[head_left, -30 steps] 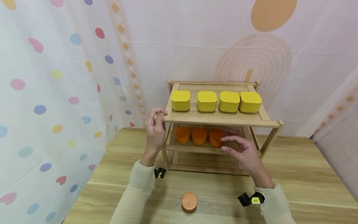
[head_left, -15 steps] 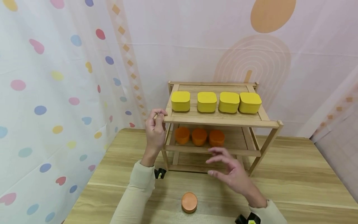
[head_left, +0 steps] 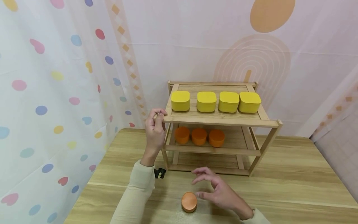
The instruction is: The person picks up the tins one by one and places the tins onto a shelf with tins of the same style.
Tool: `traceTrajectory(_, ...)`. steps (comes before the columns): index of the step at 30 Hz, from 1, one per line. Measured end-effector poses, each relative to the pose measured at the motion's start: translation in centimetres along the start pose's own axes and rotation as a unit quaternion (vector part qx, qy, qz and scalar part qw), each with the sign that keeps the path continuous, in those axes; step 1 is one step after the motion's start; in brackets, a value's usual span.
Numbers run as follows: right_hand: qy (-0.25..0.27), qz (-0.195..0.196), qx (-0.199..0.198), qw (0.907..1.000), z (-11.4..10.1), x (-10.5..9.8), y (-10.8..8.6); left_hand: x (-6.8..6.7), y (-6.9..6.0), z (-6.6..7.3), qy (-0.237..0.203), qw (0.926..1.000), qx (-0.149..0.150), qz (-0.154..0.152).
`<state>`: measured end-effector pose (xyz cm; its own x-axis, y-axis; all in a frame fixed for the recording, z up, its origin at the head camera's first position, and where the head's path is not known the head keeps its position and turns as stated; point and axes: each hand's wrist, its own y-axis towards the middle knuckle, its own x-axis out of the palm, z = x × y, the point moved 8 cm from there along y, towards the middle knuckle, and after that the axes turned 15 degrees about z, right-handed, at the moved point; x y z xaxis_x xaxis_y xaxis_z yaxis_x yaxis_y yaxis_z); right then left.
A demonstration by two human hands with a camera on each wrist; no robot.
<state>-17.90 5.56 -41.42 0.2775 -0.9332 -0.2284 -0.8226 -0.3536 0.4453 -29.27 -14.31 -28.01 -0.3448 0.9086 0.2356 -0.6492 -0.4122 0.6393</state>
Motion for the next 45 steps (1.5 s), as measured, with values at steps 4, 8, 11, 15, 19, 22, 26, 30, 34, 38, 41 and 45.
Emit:
traceTrajectory(4,0.032,-0.021,0.015,0.9992,0.9,1.0,-0.3,-0.2,0.0,-0.1,0.003,1.0,-0.005,0.005)
traceTrajectory(8,0.048,-0.037,0.041,0.9973,1.9,1.8,-0.6,-0.2,0.0,-0.1,0.005,0.9999,-0.008,0.005)
traceTrajectory(11,0.051,-0.048,0.063,0.9956,2.6,2.3,-0.9,-0.2,-0.1,-0.1,0.006,1.0,-0.008,0.002)
traceTrajectory(15,0.049,-0.059,0.077,0.9941,3.3,2.8,-1.3,-0.1,-0.1,-0.1,0.005,1.0,-0.008,0.002)
traceTrajectory(19,0.049,-0.067,0.083,0.9931,3.9,3.0,-1.6,0.0,-0.1,-0.1,0.005,1.0,-0.008,0.001)
traceTrajectory(22,0.051,-0.072,0.089,0.9921,4.3,3.2,-1.8,0.0,0.0,-0.1,0.006,1.0,-0.006,0.0)
traceTrajectory(26,0.058,-0.078,0.108,0.9894,5.0,3.4,-2.1,0.0,0.0,-0.1,0.007,1.0,-0.004,0.0)
traceTrajectory(30,0.083,-0.087,0.131,0.9841,5.7,3.8,-2.5,0.0,-0.1,-0.1,0.006,1.0,-0.004,-0.001)
traceTrajectory(34,0.108,-0.105,0.137,0.979,6.3,4.2,-2.9,0.1,0.0,0.0,0.003,1.0,0.0,-0.006)
traceTrajectory(38,0.108,-0.123,0.136,0.9771,6.9,4.4,-3.0,0.1,0.0,0.1,0.0,1.0,0.003,-0.008)
traceTrajectory(41,0.114,-0.135,0.14,0.9742,7.2,4.6,-3.2,0.1,0.0,0.0,0.001,1.0,0.002,-0.008)
traceTrajectory(45,0.133,-0.147,0.141,0.97,7.4,4.7,-3.4,0.0,-0.1,-0.1,0.002,1.0,0.001,-0.009)
